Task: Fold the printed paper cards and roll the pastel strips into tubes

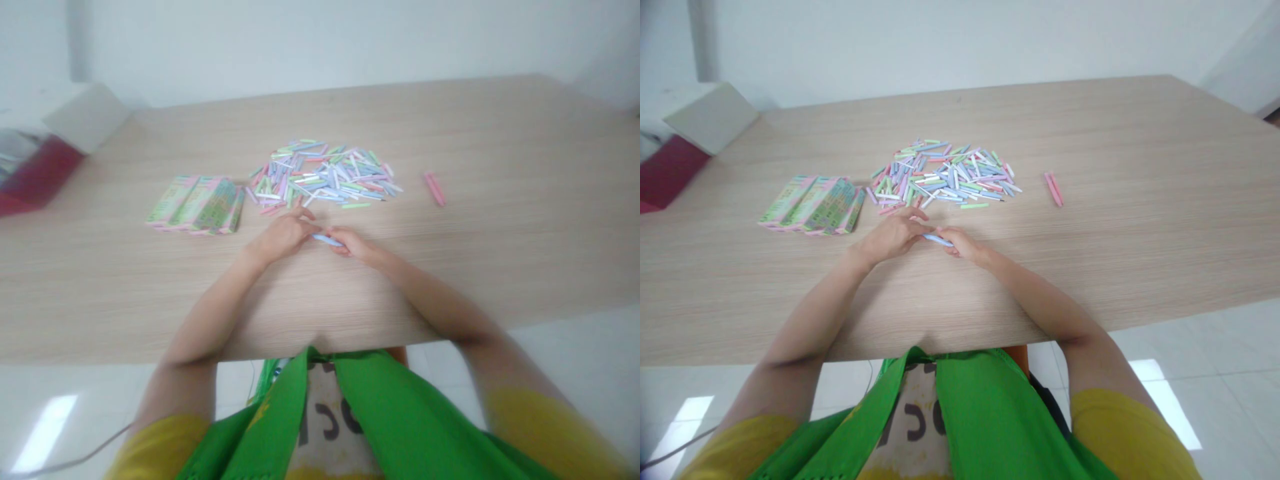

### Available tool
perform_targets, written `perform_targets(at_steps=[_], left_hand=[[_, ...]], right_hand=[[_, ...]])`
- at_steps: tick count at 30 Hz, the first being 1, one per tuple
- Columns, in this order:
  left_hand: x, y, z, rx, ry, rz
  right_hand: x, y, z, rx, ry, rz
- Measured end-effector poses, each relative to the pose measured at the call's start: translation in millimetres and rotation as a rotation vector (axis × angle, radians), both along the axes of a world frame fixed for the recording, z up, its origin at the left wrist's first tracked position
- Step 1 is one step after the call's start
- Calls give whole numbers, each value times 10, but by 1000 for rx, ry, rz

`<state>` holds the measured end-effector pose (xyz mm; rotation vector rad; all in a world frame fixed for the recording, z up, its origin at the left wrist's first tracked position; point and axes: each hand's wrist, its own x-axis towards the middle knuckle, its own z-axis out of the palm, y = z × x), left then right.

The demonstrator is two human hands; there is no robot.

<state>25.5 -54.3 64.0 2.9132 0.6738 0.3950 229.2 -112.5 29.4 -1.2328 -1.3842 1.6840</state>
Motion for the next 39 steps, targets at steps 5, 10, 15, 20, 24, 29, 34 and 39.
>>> perform_targets(at_steps=[5, 10, 15, 20, 24, 29, 34, 39], left_hand=[[29, -15, -74, -21, 19, -22], [94, -41, -126, -8, -28, -78], [129, -34, -176, 143, -62, 3], [148, -52, -215, 231, -113, 110], [169, -96, -356, 195, -160, 221], [136, -86, -596, 26, -249, 203], [158, -107, -730, -133, -386, 250], [260, -296, -722, -92, -448, 311]], right_hand=[[163, 92, 82, -286, 9, 226], [252, 141, 116, -354, 8, 300], [177, 103, 59, -191, -135, 212], [-19, -34, -68, 254, -433, 30], [-122, -168, -76, 462, -822, -2], [-154, -222, -61, 397, -1166, -73], [-162, -140, -97, 395, -1230, -137], [-99, -56, -106, 460, -1202, -184]])
